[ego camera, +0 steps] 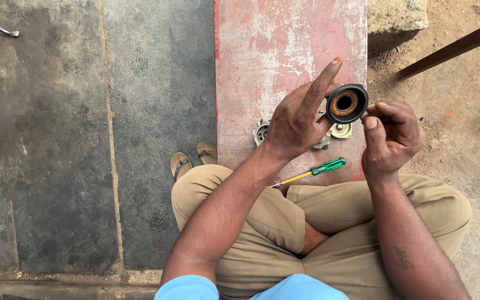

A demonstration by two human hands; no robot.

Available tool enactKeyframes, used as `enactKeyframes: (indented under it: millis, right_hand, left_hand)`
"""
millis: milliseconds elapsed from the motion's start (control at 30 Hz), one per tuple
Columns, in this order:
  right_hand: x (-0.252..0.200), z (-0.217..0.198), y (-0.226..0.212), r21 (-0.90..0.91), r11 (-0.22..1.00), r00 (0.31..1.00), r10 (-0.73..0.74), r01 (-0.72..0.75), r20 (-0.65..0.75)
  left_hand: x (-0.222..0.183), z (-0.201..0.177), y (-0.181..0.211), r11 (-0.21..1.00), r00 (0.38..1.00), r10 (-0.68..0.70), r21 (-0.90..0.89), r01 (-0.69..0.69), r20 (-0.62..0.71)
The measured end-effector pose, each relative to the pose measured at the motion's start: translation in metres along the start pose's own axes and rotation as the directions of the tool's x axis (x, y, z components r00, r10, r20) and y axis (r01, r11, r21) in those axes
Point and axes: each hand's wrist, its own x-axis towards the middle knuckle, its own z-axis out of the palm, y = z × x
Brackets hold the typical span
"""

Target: The person disassembles and handles various internal components of a motorcycle carburetor, including a slide, needle, and springs, while using a screwdriver to manipulate parts.

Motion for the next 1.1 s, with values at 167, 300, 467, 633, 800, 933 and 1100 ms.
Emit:
enactKeyframes:
  millis: [167,300,467,633,800,933,1100]
  right_hand:
    - [0.014,0.013,-0.019,0.003,0.999,0.997,-0.037,0.037,0.074]
    - [0.021,0.021,-0.034,-0.092,0.993,0.987,-0.065,0.078,0.144]
    - [0.018,0.014,-0.01,-0.027,0.996,0.996,0.088,-0.087,0.004]
    - [0.012,0.006,-0.005,-0.013,0.964,0.947,0.263,-0.265,0.182]
    - [-0.001,0.013,0.001,-0.128,0.957,0.93,0.284,-0.261,0.233]
    - [0.001,0.007,0.001,-0.109,0.965,0.943,0.259,-0.24,0.21]
    - [0.003,0.009,-0.008,-0.026,0.932,0.916,0.361,-0.363,0.172]
  left_hand:
    - [-0.003,0.003,-0.002,0.994,0.997,0.071,0.083,-0.074,0.029]
    - [-0.007,0.009,-0.006,0.99,0.995,0.063,0.118,-0.072,0.077]
    - [0.002,0.008,-0.012,0.982,0.991,-0.127,-0.135,0.13,0.032]
    - [0.009,-0.02,-0.013,0.681,0.851,-0.48,-0.52,0.515,0.215]
    - [0.003,-0.006,-0.012,0.815,0.918,-0.33,-0.425,0.395,0.221]
    - [-0.001,0.0,-0.013,0.824,0.918,-0.303,-0.414,0.387,0.256]
    - [-0.003,-0.004,-0.013,0.729,0.875,-0.354,-0.489,0.479,0.329]
